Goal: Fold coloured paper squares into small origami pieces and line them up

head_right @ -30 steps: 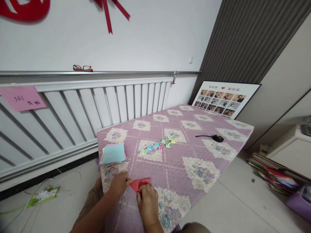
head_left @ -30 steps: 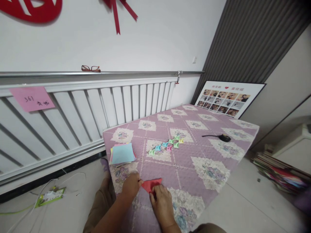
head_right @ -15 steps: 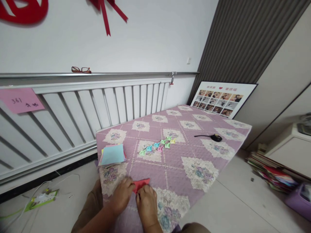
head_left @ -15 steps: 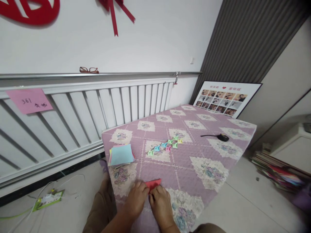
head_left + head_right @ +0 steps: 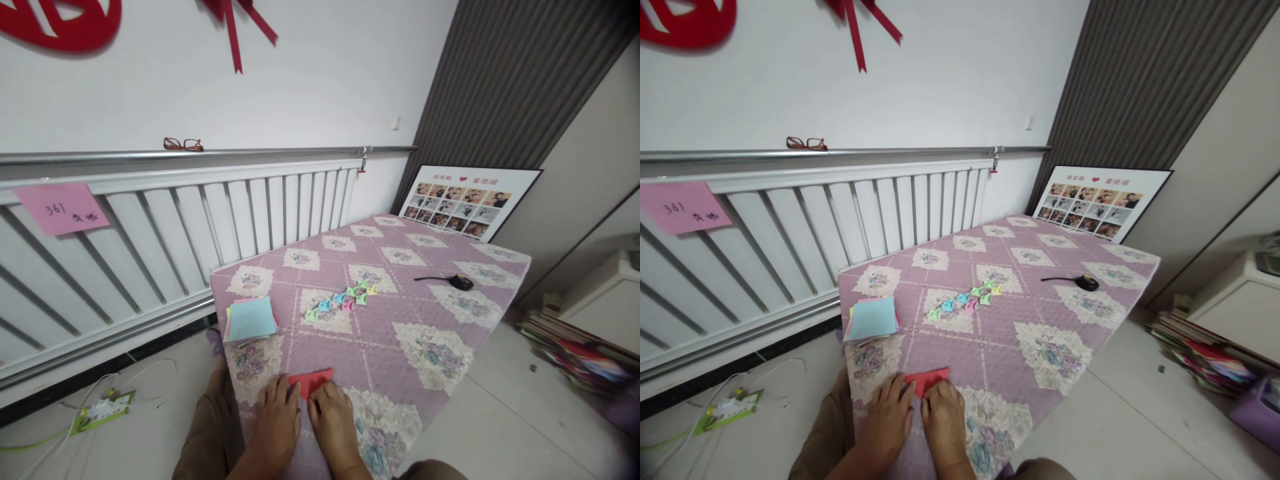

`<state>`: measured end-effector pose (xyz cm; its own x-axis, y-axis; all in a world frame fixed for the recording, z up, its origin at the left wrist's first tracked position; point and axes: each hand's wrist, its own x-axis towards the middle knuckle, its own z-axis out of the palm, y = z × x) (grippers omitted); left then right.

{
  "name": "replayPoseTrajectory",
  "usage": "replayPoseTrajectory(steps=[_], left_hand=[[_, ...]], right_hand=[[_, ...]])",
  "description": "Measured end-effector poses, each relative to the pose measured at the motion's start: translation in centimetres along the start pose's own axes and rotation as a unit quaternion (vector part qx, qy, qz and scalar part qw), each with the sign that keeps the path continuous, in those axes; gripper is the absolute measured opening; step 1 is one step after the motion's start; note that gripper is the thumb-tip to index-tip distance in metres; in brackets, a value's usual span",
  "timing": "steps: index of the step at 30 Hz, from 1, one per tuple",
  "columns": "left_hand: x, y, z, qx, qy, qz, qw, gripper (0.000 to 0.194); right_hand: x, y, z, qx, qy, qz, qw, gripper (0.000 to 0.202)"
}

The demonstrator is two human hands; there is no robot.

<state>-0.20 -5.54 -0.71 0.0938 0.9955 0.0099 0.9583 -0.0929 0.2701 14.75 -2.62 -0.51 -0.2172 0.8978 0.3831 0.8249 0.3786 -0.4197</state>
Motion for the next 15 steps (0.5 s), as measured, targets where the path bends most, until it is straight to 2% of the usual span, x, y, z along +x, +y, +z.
replayPoseTrajectory(steps=[2, 5, 8, 12, 15], left_hand=[[-0.2, 0.5, -0.1, -0.003, 0.004, 0.032, 0.999, 0.047], [-0.4, 0.7, -0.4, -0.018, -0.021, 0.093, 0.995, 0.05], [-0.4, 0.5, -0.6, -0.028, -0.037, 0.105, 0.993, 0.052], [-0.2, 0.5, -0.6, -0.024, -0.031, 0.095, 0.995, 0.051], [-0.3, 0.6, -0.5, -0.021, -0.024, 0.086, 0.996, 0.051]], right_hand=[[-0.1, 0.0, -0.1, -0.004, -0.007, 0.005, 1.0, 0.013], [-0.2, 0.2, -0.1, -0.016, -0.028, 0.014, 0.999, 0.014], [-0.2, 0.6, 0.1, -0.038, -0.013, 0.043, 0.998, 0.014], [0.3, 0.8, 0.8, -0.087, 0.04, 0.111, 0.989, 0.046], [0.6, 0.8, 1.4, -0.104, 0.024, 0.15, 0.983, 0.054]])
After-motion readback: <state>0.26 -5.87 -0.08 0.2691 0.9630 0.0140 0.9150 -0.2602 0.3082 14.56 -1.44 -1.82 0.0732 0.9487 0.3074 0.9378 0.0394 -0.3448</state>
